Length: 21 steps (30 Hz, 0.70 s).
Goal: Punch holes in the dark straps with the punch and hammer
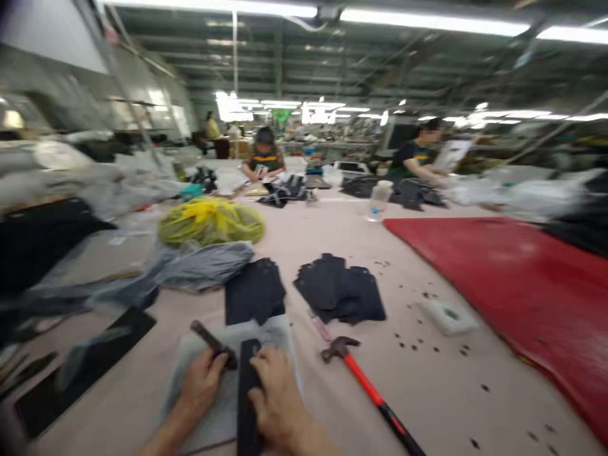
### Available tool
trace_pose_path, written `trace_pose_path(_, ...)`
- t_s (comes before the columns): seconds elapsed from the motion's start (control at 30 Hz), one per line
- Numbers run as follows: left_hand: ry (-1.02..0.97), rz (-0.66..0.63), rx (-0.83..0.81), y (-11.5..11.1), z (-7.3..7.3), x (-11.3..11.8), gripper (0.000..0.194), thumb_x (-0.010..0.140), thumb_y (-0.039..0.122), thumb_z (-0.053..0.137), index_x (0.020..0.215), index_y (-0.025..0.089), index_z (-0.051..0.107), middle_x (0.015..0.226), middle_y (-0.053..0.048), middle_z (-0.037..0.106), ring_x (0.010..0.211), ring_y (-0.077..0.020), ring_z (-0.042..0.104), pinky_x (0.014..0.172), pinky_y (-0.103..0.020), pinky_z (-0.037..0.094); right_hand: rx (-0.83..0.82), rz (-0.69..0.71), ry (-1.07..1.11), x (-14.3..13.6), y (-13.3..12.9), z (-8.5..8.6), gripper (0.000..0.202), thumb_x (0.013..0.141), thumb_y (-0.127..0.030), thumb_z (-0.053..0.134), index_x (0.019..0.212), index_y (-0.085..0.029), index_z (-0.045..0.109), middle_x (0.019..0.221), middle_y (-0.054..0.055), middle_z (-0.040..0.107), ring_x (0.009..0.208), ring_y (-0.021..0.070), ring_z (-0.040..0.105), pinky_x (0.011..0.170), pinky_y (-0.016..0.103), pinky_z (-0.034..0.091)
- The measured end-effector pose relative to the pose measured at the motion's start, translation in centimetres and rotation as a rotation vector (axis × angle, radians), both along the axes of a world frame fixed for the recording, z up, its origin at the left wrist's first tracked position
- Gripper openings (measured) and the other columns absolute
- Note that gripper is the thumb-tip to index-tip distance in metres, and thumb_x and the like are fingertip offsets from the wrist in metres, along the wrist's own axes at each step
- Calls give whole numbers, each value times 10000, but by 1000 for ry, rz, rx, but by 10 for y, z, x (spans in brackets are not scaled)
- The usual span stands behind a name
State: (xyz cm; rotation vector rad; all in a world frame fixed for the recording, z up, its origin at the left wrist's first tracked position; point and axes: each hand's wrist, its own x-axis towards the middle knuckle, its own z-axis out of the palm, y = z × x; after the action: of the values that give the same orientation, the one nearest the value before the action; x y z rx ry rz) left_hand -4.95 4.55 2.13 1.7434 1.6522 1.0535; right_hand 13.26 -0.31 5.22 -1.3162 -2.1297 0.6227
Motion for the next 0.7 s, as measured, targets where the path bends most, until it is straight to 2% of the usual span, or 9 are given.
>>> trace_pose_path(0.03, 14, 27, -16, -11, -6, -20, 211, 933, 285, 502, 826, 154, 629, 754, -20, 654, 685, -173, 622, 641, -301, 507, -18, -4, 22, -8, 12, -8, 431, 788, -110, 617, 1203, -201, 545, 1255, 102, 534, 1173, 269, 487, 1002, 469, 402)
trace_pose_path(0.1, 6, 22, -24, -20, -15, -34, 210, 904, 245, 460, 769, 175, 605, 684, -15, 645, 649, -185, 610, 614, -289, 462, -52, -35, 3, -9, 31, -15, 451, 738, -56, 576, 1160, -215, 562, 1217, 86, 545, 1176, 265, 475, 993, 449, 379)
trace_pose_path(0.23, -40, -1, -11, -15, -19, -20, 161, 876, 222, 451, 800, 181, 587, 725, -32, 662, 675, -193, 614, 624, -281, 424, -106, -23, -116, 0, 50, -10, 405, 729, -68, 567, 1098, -231, 598, 1081, 51, 571, 1072, 239, 515, 892, 388, 386)
trace_pose_path(0.33, -47, -21, -21, -13, -17, -17, 143, 876, 212, 450, 803, 185, 569, 729, -37, 655, 682, -197, 609, 630, -285, 415, -131, -7, -165, -6, 58, -9, 380, 728, -98, 601, 1084, -234, 603, 1045, 43, 568, 1043, 237, 515, 869, 374, 377)
trace_pose_path(0.47, -61, -32, -41, -15, -17, -22, 126, 886, 199, 452, 824, 188, 560, 752, -34, 652, 695, -194, 605, 637, -283, 408, -138, 5, -248, -16, 56, -6, 213, 719, -136, 634, 911, -225, 614, 1056, 50, 572, 1027, 254, 513, 848, 384, 378)
trace_pose_path(0.53, -73, -35, -50, -16, -18, -23, 118, 890, 191, 452, 848, 187, 563, 766, -32, 657, 700, -190, 605, 639, -281, 407, -142, 21, -279, -16, 48, -3, 158, 713, -145, 643, 849, -217, 604, 1130, 66, 570, 1061, 266, 509, 874, 399, 384)
trace_pose_path(0.57, -78, -33, -54, -16, -18, -23, 117, 890, 189, 453, 853, 187, 564, 768, -31, 657, 701, -189, 604, 638, -280, 407, -135, 28, -292, -14, 41, -2, 194, 709, -162, 656, 890, -215, 613, 1214, 83, 548, 1116, 283, 491, 911, 418, 379)
trace_pose_path(0.63, -87, -29, -66, -15, -19, -23, 116, 888, 188, 457, 843, 185, 565, 761, -31, 656, 694, -188, 599, 632, -280, 407, -93, 60, -322, -9, 22, -7, 440, 701, -233, 696, 1129, -212, 597, 1413, 120, 429, 1273, 331, 392, 1024, 482, 318)
trace_pose_path(0.7, -100, -23, -73, -15, -18, -22, 120, 885, 192, 465, 830, 182, 571, 760, -34, 659, 693, -187, 599, 632, -281, 412, -17, 148, -367, -1, 0, -21, 754, 687, -372, 733, 1366, -199, 456, 1525, 145, 295, 1372, 382, 269, 1095, 562, 213)
